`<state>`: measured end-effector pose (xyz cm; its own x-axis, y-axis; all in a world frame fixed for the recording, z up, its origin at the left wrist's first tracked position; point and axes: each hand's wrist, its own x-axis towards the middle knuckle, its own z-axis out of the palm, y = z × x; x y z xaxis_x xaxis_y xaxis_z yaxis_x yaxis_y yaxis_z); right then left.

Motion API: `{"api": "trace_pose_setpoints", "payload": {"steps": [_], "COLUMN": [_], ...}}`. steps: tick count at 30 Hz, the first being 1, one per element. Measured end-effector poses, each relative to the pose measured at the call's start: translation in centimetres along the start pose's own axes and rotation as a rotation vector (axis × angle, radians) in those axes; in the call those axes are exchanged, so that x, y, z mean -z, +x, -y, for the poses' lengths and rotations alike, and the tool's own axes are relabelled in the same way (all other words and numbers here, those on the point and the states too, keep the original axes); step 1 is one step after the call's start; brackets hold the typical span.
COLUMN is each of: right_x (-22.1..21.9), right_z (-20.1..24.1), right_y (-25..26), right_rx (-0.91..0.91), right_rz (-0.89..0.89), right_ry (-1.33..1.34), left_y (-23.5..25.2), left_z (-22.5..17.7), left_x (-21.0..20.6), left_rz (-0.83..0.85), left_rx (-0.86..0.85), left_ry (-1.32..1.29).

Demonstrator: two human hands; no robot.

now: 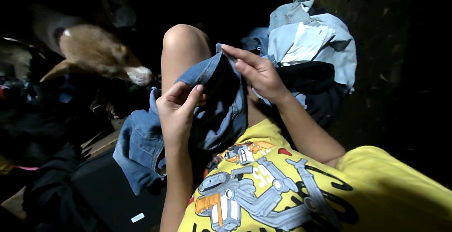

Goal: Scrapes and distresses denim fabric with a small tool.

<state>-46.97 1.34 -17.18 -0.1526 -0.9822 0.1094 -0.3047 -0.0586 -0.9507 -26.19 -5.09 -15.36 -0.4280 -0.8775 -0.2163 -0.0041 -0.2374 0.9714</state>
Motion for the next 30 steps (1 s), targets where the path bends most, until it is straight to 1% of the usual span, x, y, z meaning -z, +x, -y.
{"api": "trace_pose_setpoints", "payload": {"steps": [2, 5, 7, 9, 10, 12, 15, 17, 19, 21, 22, 23, 25, 26, 28, 30], "right_x": [0.5, 0.3, 0.2, -0.2, -0.3, -0.7, -1.3, -1.1, 1.0, 3.0, 3.0, 2.7, 2.0, 1.5, 0.0, -0.8], "right_z": [1.1, 2.1, 2.1, 1.7, 1.5, 1.1, 0.5, -0.8, -2.6, -2.5, -1.5, -0.3, 1.4, 1.7, 1.6, 1.1], "right_y": [-0.3, -0.6, -0.3, 0.0, 0.0, -0.1, -0.7, -0.7, -0.2, 0.4, 0.5, 0.2, -0.3, -0.5, -0.8, -0.7], "right_rx": [-0.033, 0.000, 0.011, 0.045, 0.062, 0.105, 0.124, 0.059, -0.067, -0.108, -0.118, -0.132, -0.123, -0.101, -0.066, -0.017], "right_rz": [0.071, 0.207, 0.292, 0.310, 0.294, 0.200, -0.001, -0.176, -0.325, -0.319, -0.279, -0.193, 0.062, 0.151, 0.240, 0.284], "right_ry": [-0.108, -0.277, -0.302, -0.295, -0.288, -0.318, -0.470, -0.537, -0.464, -0.183, -0.035, 0.075, 0.168, 0.151, 0.081, 0.038], "left_y": [0.1, 0.1, 0.1, 0.1, 0.1, 0.1, 0.3, 0.2, -0.1, 0.0, 0.0, -0.1, 0.3, 0.3, 0.1, 0.0], "left_z": [-0.1, 0.1, 0.3, 0.5, 0.5, 0.5, 0.4, 0.4, 0.4, 0.3, 0.3, 0.3, 0.3, 0.3, 0.2, 0.2], "left_x": [-0.1, -0.2, 0.0, 0.1, 0.2, 0.3, 0.1, 0.2, 0.3, 0.2, 0.1, 0.1, -0.2, -0.3, -0.3, -0.2], "left_rz": [-0.001, 0.013, 0.039, 0.063, 0.065, 0.057, 0.050, 0.048, 0.029, 0.001, 0.006, 0.019, 0.027, 0.023, 0.025, 0.041], "left_rx": [0.003, -0.024, -0.053, -0.079, -0.088, -0.094, -0.085, -0.059, -0.026, -0.015, -0.018, -0.023, -0.033, -0.035, -0.030, -0.036], "left_ry": [0.008, 0.034, 0.054, 0.098, 0.125, 0.159, 0.204, 0.178, 0.130, 0.122, 0.128, 0.132, 0.126, 0.119, 0.113, 0.116]}}
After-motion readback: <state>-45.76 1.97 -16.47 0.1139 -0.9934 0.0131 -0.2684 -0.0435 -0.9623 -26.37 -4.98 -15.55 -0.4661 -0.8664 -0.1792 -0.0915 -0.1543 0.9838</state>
